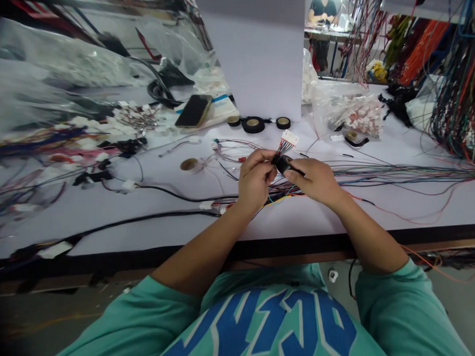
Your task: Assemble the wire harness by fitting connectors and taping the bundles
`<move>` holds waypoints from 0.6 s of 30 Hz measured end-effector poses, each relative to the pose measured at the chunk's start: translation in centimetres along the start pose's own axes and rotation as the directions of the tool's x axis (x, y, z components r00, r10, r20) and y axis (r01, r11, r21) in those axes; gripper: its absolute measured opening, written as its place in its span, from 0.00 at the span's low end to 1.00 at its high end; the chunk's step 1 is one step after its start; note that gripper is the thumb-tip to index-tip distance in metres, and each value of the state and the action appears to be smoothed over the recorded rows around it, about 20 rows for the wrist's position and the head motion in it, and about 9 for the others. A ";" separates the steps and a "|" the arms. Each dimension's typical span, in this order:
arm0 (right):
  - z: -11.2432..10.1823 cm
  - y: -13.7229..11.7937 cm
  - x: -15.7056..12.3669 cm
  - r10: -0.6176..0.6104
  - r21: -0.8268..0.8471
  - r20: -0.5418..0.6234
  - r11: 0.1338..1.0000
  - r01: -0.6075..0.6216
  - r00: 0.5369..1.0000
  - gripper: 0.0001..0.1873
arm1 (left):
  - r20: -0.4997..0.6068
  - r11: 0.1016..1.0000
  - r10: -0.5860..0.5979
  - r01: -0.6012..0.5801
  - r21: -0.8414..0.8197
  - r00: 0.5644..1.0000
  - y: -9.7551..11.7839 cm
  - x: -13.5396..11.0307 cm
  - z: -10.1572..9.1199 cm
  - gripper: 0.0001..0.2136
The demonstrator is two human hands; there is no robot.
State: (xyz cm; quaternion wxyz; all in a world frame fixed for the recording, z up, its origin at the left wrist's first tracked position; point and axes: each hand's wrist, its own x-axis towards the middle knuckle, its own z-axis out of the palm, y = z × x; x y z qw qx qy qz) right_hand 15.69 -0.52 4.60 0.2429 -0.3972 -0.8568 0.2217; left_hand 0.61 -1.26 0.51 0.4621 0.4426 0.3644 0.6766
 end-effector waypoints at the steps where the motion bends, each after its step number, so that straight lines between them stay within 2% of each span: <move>1: 0.0 0.0 0.0 0.005 -0.003 -0.004 1.000 -0.005 1.000 0.27 | 0.016 0.999 0.018 -0.019 0.032 1.000 -0.1 -0.1 -0.1 0.08; 5: 0.1 -0.1 -0.2 0.018 -0.025 -0.014 1.000 -0.018 1.000 0.25 | 0.056 0.970 0.138 -0.146 0.194 0.989 0.0 -0.4 -0.1 0.02; 7: 0.3 -0.2 -0.2 0.019 -0.047 -0.022 0.999 -0.020 1.000 0.24 | 0.042 0.933 0.209 -0.212 0.291 0.977 0.1 -0.5 0.0 0.04; 10: 0.4 -0.1 -0.1 -0.001 -0.062 -0.022 0.998 0.000 1.000 0.24 | 0.027 0.890 0.251 -0.242 0.385 0.968 0.3 -0.5 -0.1 0.07; 13: -0.2 0.5 -0.1 -0.022 0.021 -0.018 1.000 0.023 1.000 0.24 | 0.032 0.879 0.233 -0.224 0.421 0.972 0.6 -0.4 -0.3 0.07; 18: -1.7 1.6 -0.3 0.086 0.305 -0.205 0.952 -0.020 0.975 0.25 | 0.144 0.878 0.082 -0.139 0.458 0.986 1.4 -0.3 -0.3 0.07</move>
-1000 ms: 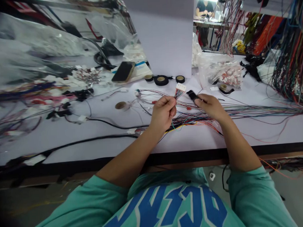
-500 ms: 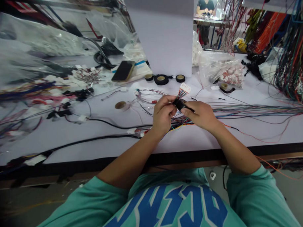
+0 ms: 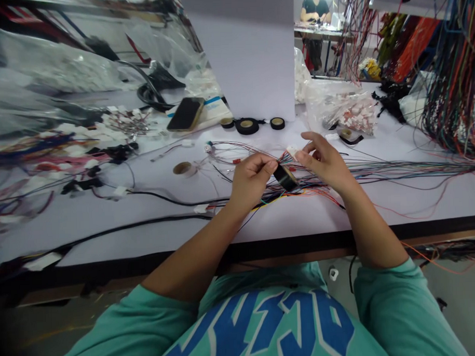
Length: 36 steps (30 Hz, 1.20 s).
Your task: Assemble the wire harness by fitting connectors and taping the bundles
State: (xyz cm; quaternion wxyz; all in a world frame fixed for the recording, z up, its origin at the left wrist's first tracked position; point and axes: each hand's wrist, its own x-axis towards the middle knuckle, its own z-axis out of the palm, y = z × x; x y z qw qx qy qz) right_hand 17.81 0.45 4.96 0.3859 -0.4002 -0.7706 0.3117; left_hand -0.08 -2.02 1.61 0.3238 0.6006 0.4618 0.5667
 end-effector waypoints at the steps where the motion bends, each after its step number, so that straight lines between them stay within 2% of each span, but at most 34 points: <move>1: -0.1 0.0 0.0 0.012 0.019 0.004 1.000 -0.012 1.000 0.24 | 0.041 1.000 -0.009 0.009 0.000 0.999 0.2 -0.1 0.0 0.06; 4: 0.5 -0.3 0.0 0.057 -0.007 0.051 0.998 -0.057 0.997 0.15 | 0.102 0.999 -0.025 0.028 -0.021 0.994 0.5 -0.4 0.3 0.07; 6: 1.1 -0.7 0.0 0.078 -0.043 -0.003 0.996 -0.078 0.997 0.09 | 0.096 0.997 -0.052 0.056 -0.047 0.994 0.5 -0.6 0.6 0.07; 9: 2.0 -1.0 0.0 0.079 -0.047 -0.137 0.995 -0.086 0.987 0.07 | 0.074 0.986 -0.112 0.120 -0.116 0.991 0.2 -0.8 1.1 0.07; 12: 2.4 -0.9 0.0 0.130 0.057 -0.173 0.991 -0.122 0.976 0.07 | 0.103 0.954 -0.194 0.212 -0.212 0.976 -0.2 -0.9 1.4 0.09; 15: 2.5 -0.6 0.0 0.206 0.189 -0.129 0.965 -0.180 0.970 0.07 | 0.133 0.929 -0.222 0.252 -0.273 0.966 -0.3 -1.0 1.6 0.12; 19: 2.0 -0.4 0.2 0.232 0.298 -0.021 0.930 -0.216 0.972 0.14 | 0.114 0.936 -0.198 0.222 -0.274 0.974 -0.5 -1.1 1.7 0.14; 24: 0.7 -0.3 0.3 0.207 0.337 0.175 0.906 -0.256 0.963 0.27 | 0.011 0.960 -0.181 0.179 -0.216 0.984 -0.7 -0.9 1.6 0.14; 27: 1.0 -0.1 0.2 0.185 0.269 0.248 0.930 -0.251 0.951 0.27 | -0.060 0.965 -0.173 0.157 -0.209 0.983 -0.9 -0.5 1.4 0.13; 30: 2.1 0.2 0.1 0.151 0.275 0.262 0.935 -0.224 0.953 0.22 | -0.099 0.969 -0.167 0.144 -0.202 0.981 -1.1 -0.2 1.0 0.12; 33: 3.1 0.3 0.2 0.081 0.266 0.196 0.955 -0.133 0.977 0.13 | -0.116 0.973 -0.159 0.135 -0.189 0.981 -1.2 -0.2 0.8 0.12; 36: 3.8 0.5 0.2 -0.017 0.104 0.056 0.995 0.011 0.998 0.07 | -0.087 0.962 -0.172 0.149 -0.227 0.981 -1.1 -0.3 0.8 0.13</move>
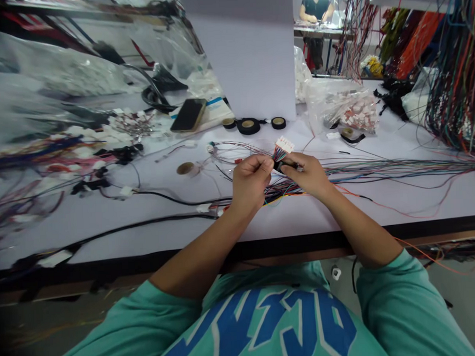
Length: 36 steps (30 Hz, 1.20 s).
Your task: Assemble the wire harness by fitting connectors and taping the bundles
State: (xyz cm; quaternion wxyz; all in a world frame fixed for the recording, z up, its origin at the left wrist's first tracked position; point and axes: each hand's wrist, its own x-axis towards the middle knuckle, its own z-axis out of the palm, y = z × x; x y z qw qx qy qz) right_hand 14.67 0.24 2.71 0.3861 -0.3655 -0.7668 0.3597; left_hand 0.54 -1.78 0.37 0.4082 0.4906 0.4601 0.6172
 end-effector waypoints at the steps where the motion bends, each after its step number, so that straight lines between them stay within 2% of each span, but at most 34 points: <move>1: 0.2 0.1 0.0 -0.037 -0.060 -0.042 0.998 0.034 0.998 0.06 | 0.029 1.000 -0.013 0.014 -0.027 1.000 0.1 0.0 0.0 0.13; 4: 0.6 0.5 0.0 -0.128 -0.195 -0.135 0.976 0.100 0.982 0.09 | 0.129 0.993 -0.022 0.037 -0.114 0.991 0.3 -0.1 0.1 0.15; 7: 0.8 1.1 0.0 -0.218 -0.320 -0.188 0.935 0.150 0.958 0.12 | 0.174 0.974 -0.011 0.049 -0.219 0.985 0.6 0.1 0.2 0.17; 10: 1.0 1.6 -0.1 -0.254 -0.344 -0.242 0.925 0.162 0.936 0.14 | 0.267 0.927 -0.098 0.186 -0.326 0.959 0.8 0.3 0.1 0.23; 12: 1.3 2.0 -0.1 -0.224 -0.217 -0.268 0.962 0.168 0.937 0.12 | 0.405 0.877 -0.202 0.349 -0.331 0.892 0.9 0.5 -0.1 0.25; 15: 2.0 2.3 0.1 -0.072 0.145 -0.246 0.983 0.110 0.966 0.06 | 0.581 0.786 -0.340 0.562 -0.256 0.740 0.8 0.9 -0.6 0.25; 16: 2.2 2.3 0.2 -0.005 0.258 -0.220 0.964 0.063 0.975 0.05 | 0.600 0.764 -0.368 0.599 -0.240 0.710 0.8 0.9 -0.8 0.24; 17: 2.3 2.2 0.3 0.058 0.352 -0.185 0.936 0.011 0.981 0.04 | 0.602 0.752 -0.383 0.615 -0.237 0.700 0.6 1.0 -0.8 0.23; 18: 2.3 2.0 0.4 0.107 0.425 -0.140 0.904 -0.038 0.984 0.05 | 0.589 0.753 -0.384 0.610 -0.245 0.711 0.5 1.0 -0.8 0.22; 20: 2.0 1.4 0.6 0.148 0.524 -0.052 0.846 -0.099 0.988 0.08 | 0.523 0.793 -0.343 0.539 -0.284 0.780 0.3 0.9 -0.4 0.21; 23: 1.2 0.6 0.6 0.169 0.601 0.001 0.788 -0.136 0.986 0.12 | 0.387 0.891 -0.206 0.336 -0.305 0.898 0.1 0.5 0.2 0.19; 25: 0.8 0.4 0.5 0.235 0.641 -0.023 0.749 -0.166 0.972 0.17 | 0.331 0.945 -0.089 0.185 -0.271 0.939 0.2 0.3 0.4 0.16; 27: 0.5 0.4 0.4 0.308 0.652 -0.060 0.733 -0.196 0.950 0.22 | 0.345 0.976 0.023 0.054 -0.213 0.938 0.6 0.3 0.2 0.12; 29: 0.3 0.3 0.3 0.325 0.600 -0.111 0.775 -0.198 0.939 0.25 | 0.405 0.985 0.067 0.005 -0.173 0.912 1.2 0.4 -0.2 0.08; 31: 0.0 0.1 0.3 0.272 0.489 -0.168 0.858 -0.160 0.948 0.25 | 0.459 0.987 0.014 0.060 -0.146 0.888 1.7 0.6 -0.8 0.05; 33: -0.3 0.0 0.3 0.184 0.366 -0.209 0.926 -0.098 0.960 0.25 | 0.463 0.983 -0.066 0.139 -0.124 0.884 2.1 0.8 -1.1 0.05; 36: -0.6 0.0 0.4 0.068 0.238 -0.218 0.971 -0.014 0.974 0.24 | 0.471 0.971 -0.170 0.229 -0.070 0.865 2.3 1.1 -1.5 0.09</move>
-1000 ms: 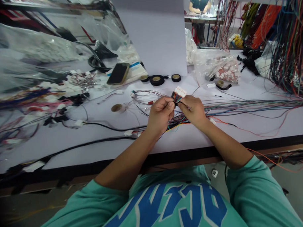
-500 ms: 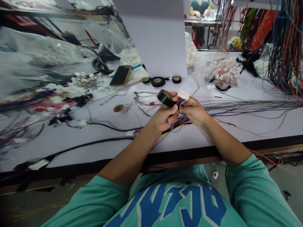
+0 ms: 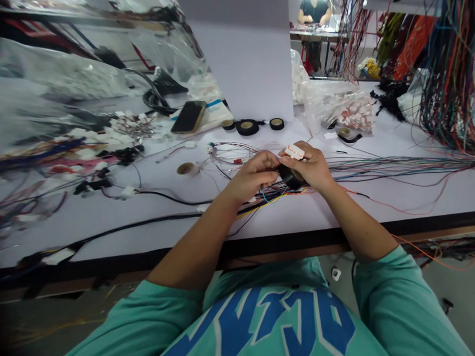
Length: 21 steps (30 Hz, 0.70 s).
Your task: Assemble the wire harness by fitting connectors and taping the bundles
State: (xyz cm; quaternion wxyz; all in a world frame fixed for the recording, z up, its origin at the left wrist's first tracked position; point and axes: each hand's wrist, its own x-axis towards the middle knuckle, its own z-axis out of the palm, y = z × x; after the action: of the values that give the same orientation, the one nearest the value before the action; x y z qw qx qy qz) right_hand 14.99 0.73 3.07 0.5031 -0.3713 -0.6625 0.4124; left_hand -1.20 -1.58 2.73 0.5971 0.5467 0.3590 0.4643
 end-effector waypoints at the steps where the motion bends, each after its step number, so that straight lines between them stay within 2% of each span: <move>1: -0.1 0.0 0.0 -0.021 -0.024 0.015 0.999 0.022 1.000 0.24 | 0.024 0.999 -0.041 0.041 -0.002 0.999 0.0 0.1 -0.1 0.09; 3: -0.1 0.0 0.0 -0.043 -0.071 0.046 0.996 0.046 0.998 0.24 | 0.058 0.997 -0.079 0.079 0.014 0.995 0.0 0.2 -0.3 0.06; 4: -0.1 0.0 0.0 -0.045 -0.092 0.056 0.994 0.050 0.997 0.24 | 0.056 0.997 -0.064 0.062 0.043 0.996 0.0 0.3 -0.4 0.05; 8: 0.4 0.0 -0.3 -0.027 -0.174 0.020 0.984 0.030 0.999 0.23 | -0.046 0.946 0.138 -0.118 0.301 0.989 -0.8 0.6 -0.2 0.06; 10: 0.8 0.2 -0.5 0.004 -0.201 -0.048 0.980 -0.013 0.999 0.21 | -0.112 0.881 0.236 -0.164 0.444 0.965 -1.4 0.6 0.1 0.05; 12: 1.2 0.4 -0.6 0.046 -0.222 -0.110 0.973 -0.069 0.993 0.18 | -0.186 0.792 0.327 -0.162 0.588 0.926 -2.0 0.5 0.4 0.05; 14: 1.5 0.6 -0.6 0.084 -0.251 -0.121 0.961 -0.113 0.989 0.14 | -0.250 0.707 0.394 -0.118 0.697 0.884 -2.5 0.4 0.9 0.04; 16: 1.4 0.7 -0.5 0.115 -0.271 -0.093 0.953 -0.136 0.989 0.12 | -0.296 0.676 0.430 -0.087 0.732 0.853 -2.8 0.3 1.3 0.04; 18: 1.1 0.6 -0.4 0.129 -0.268 -0.066 0.953 -0.142 0.989 0.12 | -0.330 0.741 0.416 -0.106 0.663 0.847 -2.8 0.4 1.6 0.05; 20: 0.6 0.4 -0.2 0.112 -0.263 -0.062 0.957 -0.124 0.992 0.11 | -0.381 0.886 0.312 -0.122 0.447 0.870 -2.5 0.4 1.9 0.08; 21: 0.3 0.2 -0.2 0.090 -0.264 -0.059 0.959 -0.103 0.994 0.10 | -0.403 0.951 0.222 -0.105 0.292 0.888 -2.2 0.4 1.9 0.11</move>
State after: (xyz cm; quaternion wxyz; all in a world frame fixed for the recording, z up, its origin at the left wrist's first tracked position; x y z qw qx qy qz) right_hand 14.76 0.59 2.75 0.4430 -0.4769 -0.6813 0.3349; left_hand 1.07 -1.74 0.92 0.3837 0.5331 0.4924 0.5711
